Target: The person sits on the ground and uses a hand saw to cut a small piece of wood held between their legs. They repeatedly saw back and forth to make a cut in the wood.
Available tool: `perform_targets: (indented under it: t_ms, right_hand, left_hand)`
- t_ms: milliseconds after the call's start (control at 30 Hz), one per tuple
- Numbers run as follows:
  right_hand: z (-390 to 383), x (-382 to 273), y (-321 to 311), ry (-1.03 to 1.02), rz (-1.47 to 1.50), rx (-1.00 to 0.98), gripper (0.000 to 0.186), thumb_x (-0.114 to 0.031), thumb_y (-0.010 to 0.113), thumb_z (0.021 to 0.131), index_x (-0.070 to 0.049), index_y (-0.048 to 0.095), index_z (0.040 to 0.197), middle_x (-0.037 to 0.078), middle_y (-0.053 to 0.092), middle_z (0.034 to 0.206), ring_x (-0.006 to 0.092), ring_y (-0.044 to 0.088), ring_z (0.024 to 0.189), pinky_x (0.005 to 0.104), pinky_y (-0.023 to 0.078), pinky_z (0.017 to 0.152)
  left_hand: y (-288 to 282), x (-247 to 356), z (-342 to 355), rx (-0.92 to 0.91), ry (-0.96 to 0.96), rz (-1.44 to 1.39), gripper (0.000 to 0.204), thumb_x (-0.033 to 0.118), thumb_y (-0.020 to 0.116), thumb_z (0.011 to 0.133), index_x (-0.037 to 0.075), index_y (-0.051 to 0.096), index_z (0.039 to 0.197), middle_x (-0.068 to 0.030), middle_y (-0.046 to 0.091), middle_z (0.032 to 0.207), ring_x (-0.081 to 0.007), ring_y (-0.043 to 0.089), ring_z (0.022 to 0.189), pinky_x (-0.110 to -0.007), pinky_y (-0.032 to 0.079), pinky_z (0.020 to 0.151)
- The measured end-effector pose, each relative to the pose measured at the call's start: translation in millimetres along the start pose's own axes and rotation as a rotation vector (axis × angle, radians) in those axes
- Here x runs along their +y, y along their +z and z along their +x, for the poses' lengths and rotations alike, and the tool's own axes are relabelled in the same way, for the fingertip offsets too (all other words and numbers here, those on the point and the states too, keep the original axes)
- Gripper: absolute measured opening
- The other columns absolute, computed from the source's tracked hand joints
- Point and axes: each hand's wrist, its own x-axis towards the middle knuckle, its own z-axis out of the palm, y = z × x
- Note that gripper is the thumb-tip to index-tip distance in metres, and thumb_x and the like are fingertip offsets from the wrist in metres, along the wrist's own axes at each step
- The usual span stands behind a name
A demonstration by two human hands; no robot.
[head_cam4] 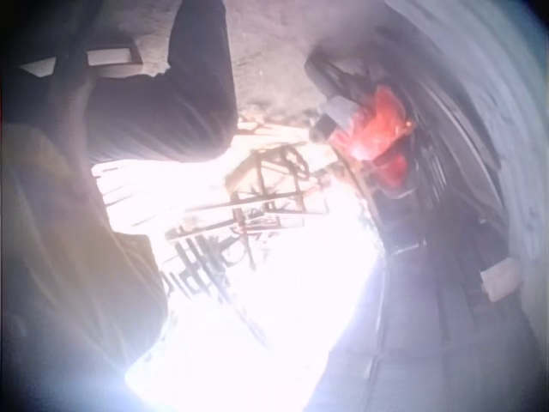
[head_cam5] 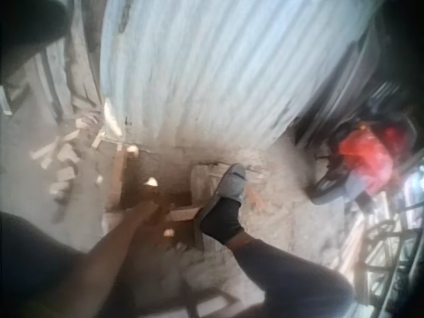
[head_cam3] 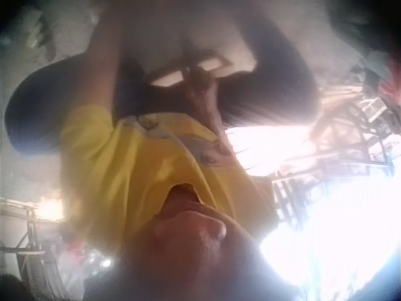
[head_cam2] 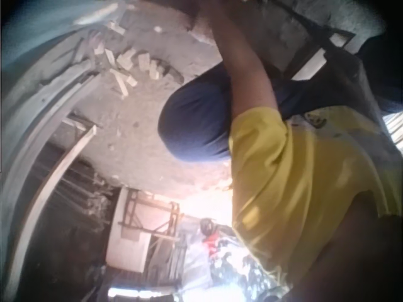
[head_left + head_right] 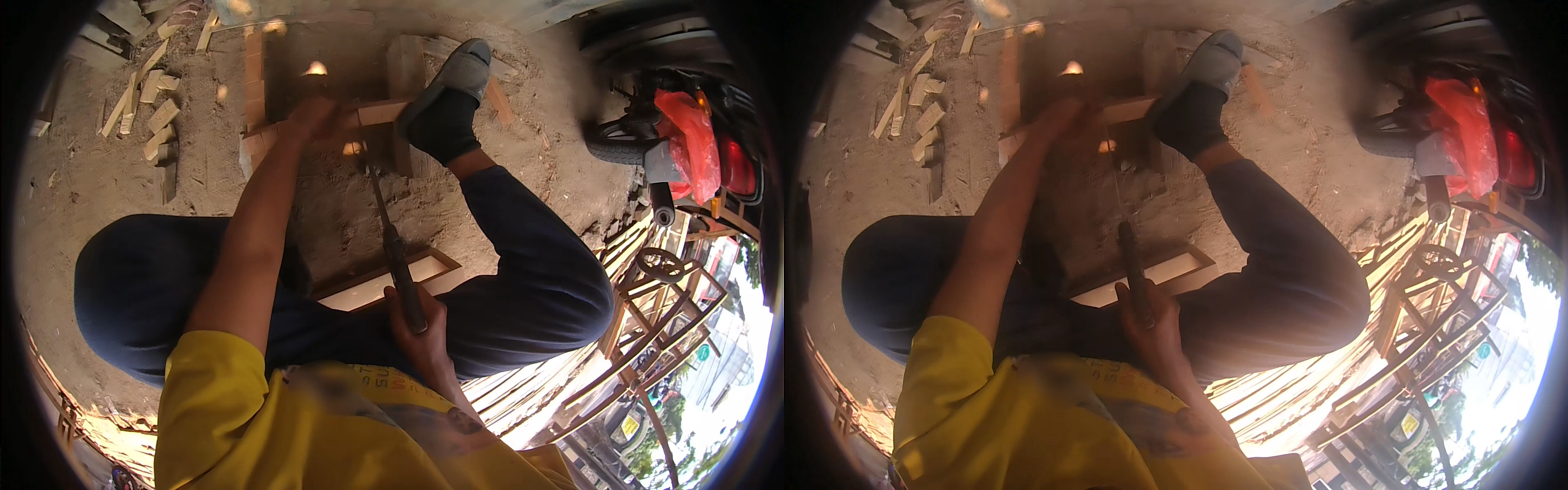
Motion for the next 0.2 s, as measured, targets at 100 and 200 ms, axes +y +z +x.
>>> perform_targets:
  t_ms: [100,200]
  right_hand:
    - [-31.9,-5.9,-15.2,0.027,0.009,0.046,0.014,-0.013,0.064,0.091,0.000,0.062,0.086,0.000,0.054,0.061,0.0027,0.045,0.057,0.0237,0.036,0.049]
    - [-26.5,-7.1,-19.9,-0.007,-0.063,0.052,0.016,-0.015,0.066,0.090,0.001,0.064,0.091,0.002,0.058,0.063,0.0030,0.046,0.059,0.0222,0.038,0.050]
  left_hand:
    - [4.7,-0.8,0.1,0.056,0.068,0.158,0.018,0.006,0.063,0.076,0.001,0.068,0.092,-0.0216,0.067,0.096,-0.0343,0.065,0.094,-0.043,0.053,0.079]
    - [5.8,14.6,-6.5,0.025,0.000,0.127,0.022,0.006,0.066,0.074,0.001,0.068,0.095,-0.0210,0.067,0.097,-0.0329,0.066,0.096,-0.043,0.053,0.080]
